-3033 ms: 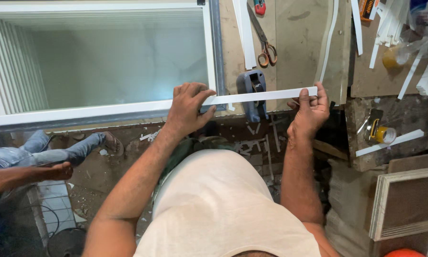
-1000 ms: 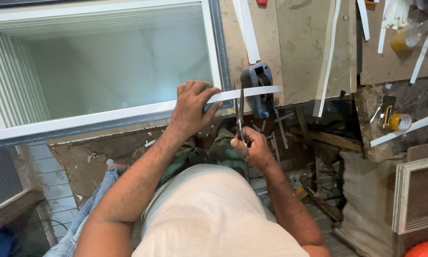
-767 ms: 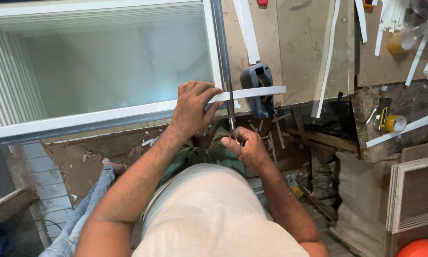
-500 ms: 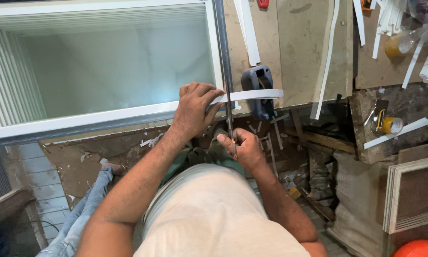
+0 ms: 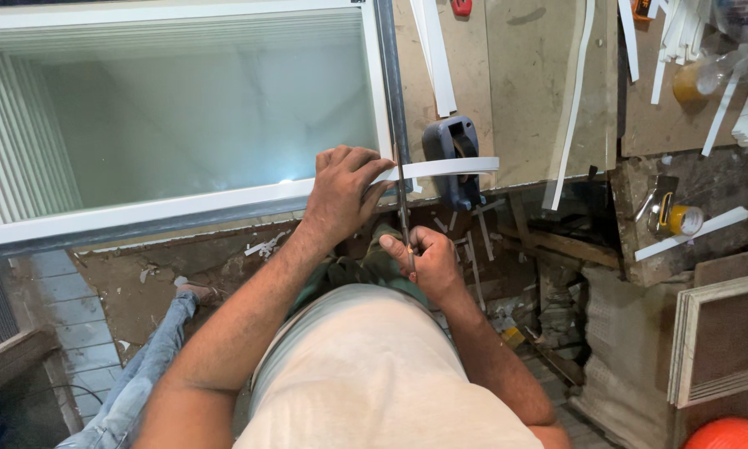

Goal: The person measures and cuts white plastic strips to fit the edges of a glass display case, then secures the strips with black tape. The person uses shears to trim the strips and applies tape to hold them in place along the frame.

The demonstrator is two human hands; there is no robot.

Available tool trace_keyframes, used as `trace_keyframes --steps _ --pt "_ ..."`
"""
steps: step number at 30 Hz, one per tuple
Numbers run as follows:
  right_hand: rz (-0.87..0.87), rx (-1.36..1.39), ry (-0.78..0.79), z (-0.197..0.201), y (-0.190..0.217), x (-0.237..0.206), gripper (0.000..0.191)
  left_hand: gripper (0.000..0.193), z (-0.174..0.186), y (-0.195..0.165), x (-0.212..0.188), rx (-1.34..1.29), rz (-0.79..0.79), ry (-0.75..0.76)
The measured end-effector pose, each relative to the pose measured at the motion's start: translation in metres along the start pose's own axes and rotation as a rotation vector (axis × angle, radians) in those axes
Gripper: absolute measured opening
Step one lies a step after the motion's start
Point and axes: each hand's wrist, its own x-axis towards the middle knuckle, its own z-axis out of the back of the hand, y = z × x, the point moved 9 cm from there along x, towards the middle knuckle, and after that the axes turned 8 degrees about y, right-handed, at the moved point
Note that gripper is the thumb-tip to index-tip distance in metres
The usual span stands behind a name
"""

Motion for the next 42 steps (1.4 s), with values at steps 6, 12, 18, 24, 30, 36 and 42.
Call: trace_keyframes --steps 6,12,18,24,30,36,42 --pt "0.041 0.100 0.000 -0.001 0.000 -0.001 0.051 0.027 0.005 -0.003 0.005 -0.034 0.017 0.030" --pt "0.053 0.067 0.019 0.003 0.005 -0.011 0.048 0.026 0.003 0.010 0.025 -0.082 0.151 0.370" --pt "0.146 0.067 0.063 0.005 0.021 -0.016 0.050 0.034 -0.002 0.013 0.032 -0.453 0.285 0.612" --pt "0.202 0.009 0.055 0.006 0.035 -0.020 0.050 0.032 0.008 0.007 0.035 -0.512 0.251 0.568" --pt "0.199 -0.098 0.047 0.008 0.048 -0.022 0.054 0.031 0.016 0.005 0.035 -0.470 0.264 0.535" --pt "0.201 -0.109 0.064 0.005 0.055 -0.020 0.051 0.029 0.021 0.006 0.034 -0.482 0.284 0.526" --pt "0.245 0.018 0.092 0.001 0.053 -0.014 0.042 0.028 0.012 0.015 0.031 -0.510 0.349 0.536"
